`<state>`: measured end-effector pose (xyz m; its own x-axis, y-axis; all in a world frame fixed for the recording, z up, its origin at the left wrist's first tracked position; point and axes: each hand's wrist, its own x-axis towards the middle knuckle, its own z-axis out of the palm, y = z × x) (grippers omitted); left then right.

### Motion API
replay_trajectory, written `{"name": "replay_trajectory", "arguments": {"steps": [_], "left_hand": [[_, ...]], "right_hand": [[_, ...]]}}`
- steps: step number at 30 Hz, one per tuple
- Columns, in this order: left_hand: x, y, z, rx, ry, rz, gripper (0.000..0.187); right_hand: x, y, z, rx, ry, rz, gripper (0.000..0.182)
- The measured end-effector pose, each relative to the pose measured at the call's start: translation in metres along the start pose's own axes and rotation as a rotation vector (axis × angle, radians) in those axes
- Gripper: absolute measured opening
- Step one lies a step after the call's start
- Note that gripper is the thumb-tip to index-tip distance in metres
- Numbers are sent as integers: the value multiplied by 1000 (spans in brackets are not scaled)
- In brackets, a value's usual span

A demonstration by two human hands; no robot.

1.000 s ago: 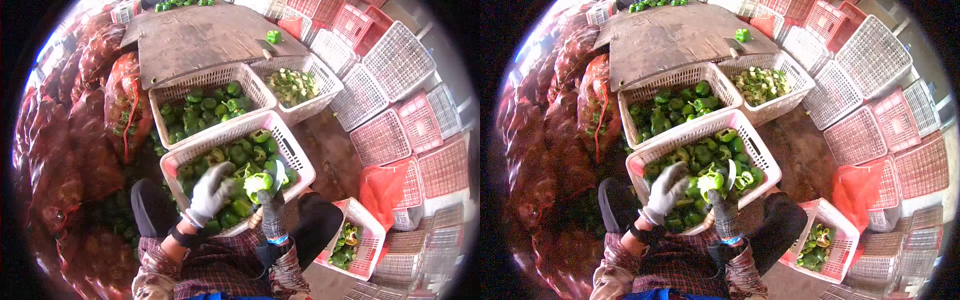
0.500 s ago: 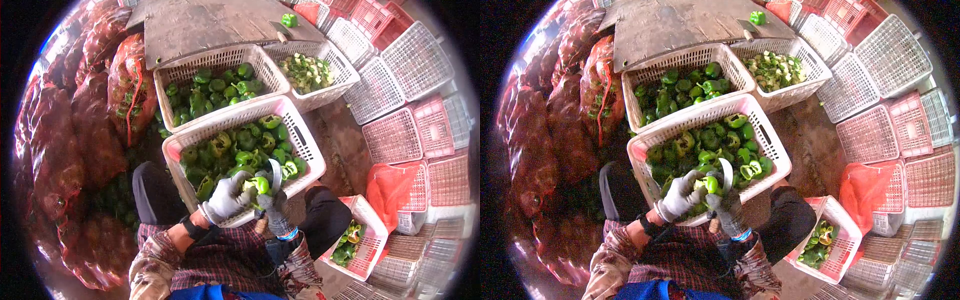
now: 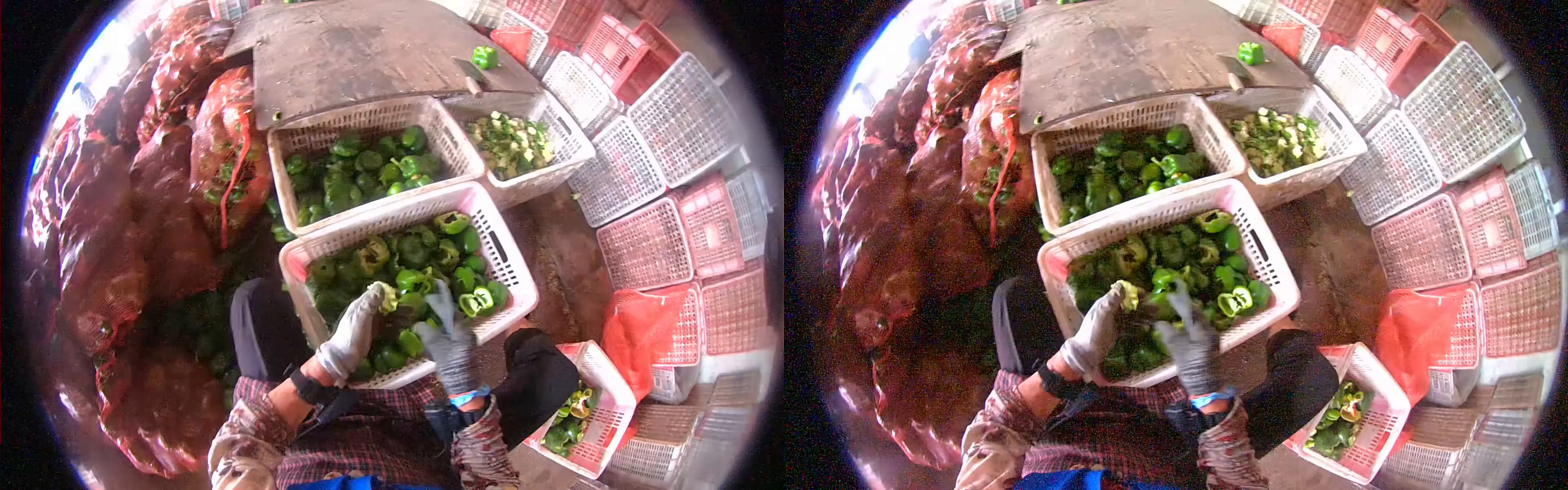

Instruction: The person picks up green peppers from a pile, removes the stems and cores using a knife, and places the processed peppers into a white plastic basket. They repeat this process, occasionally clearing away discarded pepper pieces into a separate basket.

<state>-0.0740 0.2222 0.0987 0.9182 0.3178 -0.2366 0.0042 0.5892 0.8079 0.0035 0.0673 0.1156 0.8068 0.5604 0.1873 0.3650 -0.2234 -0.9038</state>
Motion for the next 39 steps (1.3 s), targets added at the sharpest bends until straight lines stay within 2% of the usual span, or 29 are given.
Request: {"name": "replay_trajectory", "arguments": {"steps": [1,3,6,7,8,9,11,12,13,14,15,17,18,19,21,23,24,25,27,29,30,31,32,34,38,39], "left_hand": [[-9,17,11,97,-46,-7,50],[-7,2,15,98,-105,-9,46],[-1,4,24,-255,-182,-159,48],[-1,15,24,-330,-235,-180,50],[-3,28,24,-422,-183,-263,56],[-9,55,30,-391,-189,-232,60],[-9,64,-4,-278,-123,-165,65],[-19,86,-13,-123,-66,1,68],[-27,97,-35,39,34,163,57],[-33,118,-56,256,291,79,43],[-56,121,-78,-44,367,227,38],[-99,116,-151,-68,655,287,36],[-130,117,-169,109,808,295,36],[-163,115,-185,282,957,273,36],[-229,72,-243,190,1203,157,33],[-281,20,-272,471,1257,85,31],[-296,-4,-276,734,1302,-146,31],[-326,-80,-319,999,1215,-151,37],[-307,-66,-263,1349,1114,-537,62],[-299,-107,-282,1448,1134,-570,82],[-291,-109,-288,1553,1021,-686,82],[-290,-140,-312,1845,1005,-533,75],[-285,-159,-335,1811,951,-612,71],[-279,-155,-352,1781,849,-665,65],[-284,-73,-318,1563,764,-496,65],[-277,-72,-326,1330,883,-382,67]], "right_hand": [[8,-15,3,-193,-34,-142,50],[16,-35,13,-170,-177,-157,49],[24,-5,21,-130,-124,-317,49],[29,1,17,-106,-68,-224,50],[38,-5,13,-75,-18,-125,51],[46,-9,10,-38,25,-20,53],[93,-5,-27,203,124,203,33],[125,1,-53,317,184,273,26],[155,11,-80,381,232,300,24],[187,13,-94,373,284,306,25],[214,18,-107,308,306,287,26],[255,33,-125,206,278,280,27],[265,42,-126,167,247,283,28],[270,50,-129,126,222,286,29],[269,55,-122,47,206,279,31],[240,44,-103,-20,225,266,34],[218,35,-90,-51,218,269,35],[190,26,-78,-71,208,274,36],[140,11,-51,-64,154,323,39],[88,0,-20,-47,68,420,42],[66,-3,-5,-37,31,477,43],[46,-6,11,-22,-9,527,44],[28,-6,23,-7,-40,572,46],[8,-7,46,22,-71,613,49],[17,-18,64,71,-93,600,55],[19,-21,64,95,-96,581,57]]}}
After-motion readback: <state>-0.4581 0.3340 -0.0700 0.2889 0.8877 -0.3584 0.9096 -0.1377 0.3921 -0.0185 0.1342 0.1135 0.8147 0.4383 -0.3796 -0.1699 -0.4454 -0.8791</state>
